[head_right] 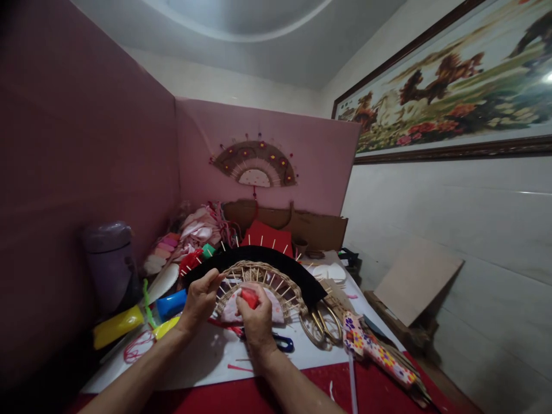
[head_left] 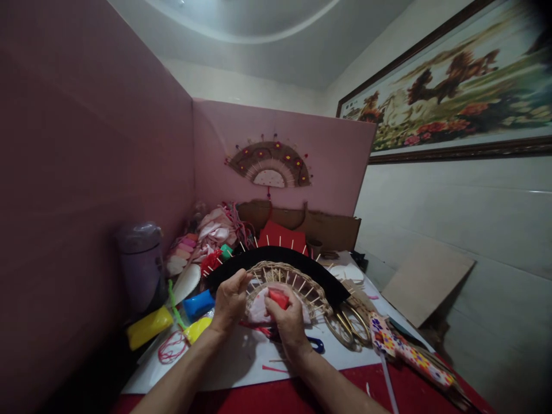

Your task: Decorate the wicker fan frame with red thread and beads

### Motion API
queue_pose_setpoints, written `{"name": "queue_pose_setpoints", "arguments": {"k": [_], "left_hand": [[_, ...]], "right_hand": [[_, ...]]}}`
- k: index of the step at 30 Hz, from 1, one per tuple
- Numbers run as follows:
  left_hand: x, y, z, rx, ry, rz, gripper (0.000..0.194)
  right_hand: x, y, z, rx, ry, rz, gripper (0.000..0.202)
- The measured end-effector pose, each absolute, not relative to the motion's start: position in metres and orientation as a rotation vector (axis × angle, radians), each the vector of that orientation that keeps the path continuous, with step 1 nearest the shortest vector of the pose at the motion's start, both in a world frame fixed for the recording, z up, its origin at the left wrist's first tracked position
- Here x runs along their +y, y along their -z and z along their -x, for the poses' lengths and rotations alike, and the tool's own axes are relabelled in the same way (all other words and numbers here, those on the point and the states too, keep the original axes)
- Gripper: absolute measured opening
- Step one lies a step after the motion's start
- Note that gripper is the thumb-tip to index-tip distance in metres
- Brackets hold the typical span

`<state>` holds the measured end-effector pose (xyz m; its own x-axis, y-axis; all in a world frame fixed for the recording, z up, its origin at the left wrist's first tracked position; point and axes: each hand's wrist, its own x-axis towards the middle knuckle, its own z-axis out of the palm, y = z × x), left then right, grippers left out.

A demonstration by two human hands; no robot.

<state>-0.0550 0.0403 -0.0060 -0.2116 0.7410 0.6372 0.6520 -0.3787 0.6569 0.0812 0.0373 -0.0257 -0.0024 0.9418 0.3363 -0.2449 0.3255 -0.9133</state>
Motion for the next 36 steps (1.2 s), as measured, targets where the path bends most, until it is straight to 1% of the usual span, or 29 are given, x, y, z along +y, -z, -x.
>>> {"name": "queue_pose_setpoints", "arguments": {"k": [3,8,11,16,23,29,32,36], "left_hand": [[0.038,0.008,0.049,1.637,-1.689,-1.896,0.032],[0.033,0.008,0.04,1.539,-1.689,-1.922,0.028],[0.033,0.008,0.037,1.499,-1.692,-1.939,0.025],[0.032,0.007,0.036,1.457,-1.712,-1.871,0.025],[0.031,0.006,0.033,1.377,-1.729,-1.746,0.025],[0.034,0.014,0.033,1.331,-1.726,-1.643,0.027],[0.037,0.016,0.033,1.286,-1.708,-1.59,0.03],[0.036,0.015,0.029,1.183,-1.608,-1.518,0.035]], "right_hand": [[0.038,0.027,-0.084,-1.242,-1.029,0.758,0.021],[0.044,0.035,-0.086,-1.242,-0.99,0.768,0.03],[0.048,0.039,-0.086,-1.264,-0.963,0.771,0.032],[0.047,0.038,-0.085,-1.277,-0.924,0.773,0.029],[0.039,0.028,-0.086,-1.261,-1.059,0.725,0.025],[0.042,0.028,-0.086,-1.167,-1.103,0.76,0.029],[0.045,0.03,-0.087,-1.193,-1.042,0.772,0.028],[0.046,0.029,-0.088,-1.241,-0.971,0.743,0.037]]}}
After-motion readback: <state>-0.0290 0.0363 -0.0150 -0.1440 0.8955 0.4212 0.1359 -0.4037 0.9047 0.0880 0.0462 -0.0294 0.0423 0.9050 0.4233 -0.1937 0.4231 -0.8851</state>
